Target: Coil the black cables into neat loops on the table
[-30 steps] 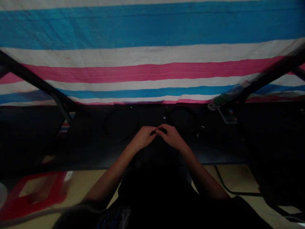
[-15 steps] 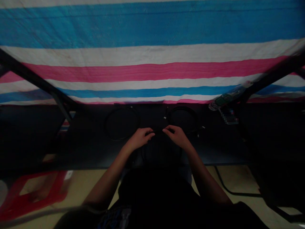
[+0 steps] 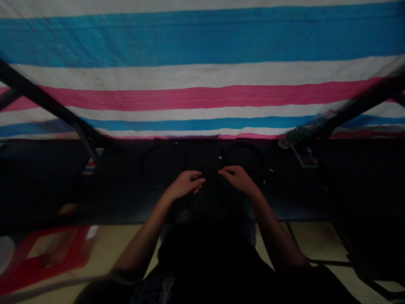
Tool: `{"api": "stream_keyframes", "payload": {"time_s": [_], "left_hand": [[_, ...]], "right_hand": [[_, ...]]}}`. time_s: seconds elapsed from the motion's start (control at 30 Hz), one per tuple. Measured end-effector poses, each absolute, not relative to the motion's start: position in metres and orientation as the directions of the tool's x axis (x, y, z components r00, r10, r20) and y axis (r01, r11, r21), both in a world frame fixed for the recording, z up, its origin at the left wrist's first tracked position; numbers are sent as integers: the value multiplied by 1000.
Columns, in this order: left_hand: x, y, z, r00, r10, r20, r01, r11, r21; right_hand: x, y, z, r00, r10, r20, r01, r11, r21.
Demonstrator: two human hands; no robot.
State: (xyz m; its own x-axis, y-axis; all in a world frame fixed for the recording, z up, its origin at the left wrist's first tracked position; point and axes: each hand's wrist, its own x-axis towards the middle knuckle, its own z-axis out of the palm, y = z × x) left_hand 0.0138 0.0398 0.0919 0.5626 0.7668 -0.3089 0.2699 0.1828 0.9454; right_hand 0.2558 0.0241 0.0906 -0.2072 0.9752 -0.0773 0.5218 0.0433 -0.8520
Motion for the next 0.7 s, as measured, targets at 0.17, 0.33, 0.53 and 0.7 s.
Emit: {"api": "stream_keyframes", "payload": {"time_s": [0.17, 0.33, 0.53, 0.7], "left_hand": [[1, 40, 86, 524, 793, -311, 200, 240, 950], [7, 39, 74, 405, 869, -286, 248, 197, 949], [13, 34, 73, 422, 842, -336, 173, 289, 942], [0, 17, 66, 535, 732, -421, -9, 504, 864]], "right_hand": [[255, 23, 88, -150, 986, -78, 511, 10, -860], [249, 18, 91, -370, 894, -251, 547, -8, -837], [236, 21, 86, -326, 940, -103, 513, 84, -854], [258, 23, 74, -119, 981, -150, 401, -90, -911]]}}
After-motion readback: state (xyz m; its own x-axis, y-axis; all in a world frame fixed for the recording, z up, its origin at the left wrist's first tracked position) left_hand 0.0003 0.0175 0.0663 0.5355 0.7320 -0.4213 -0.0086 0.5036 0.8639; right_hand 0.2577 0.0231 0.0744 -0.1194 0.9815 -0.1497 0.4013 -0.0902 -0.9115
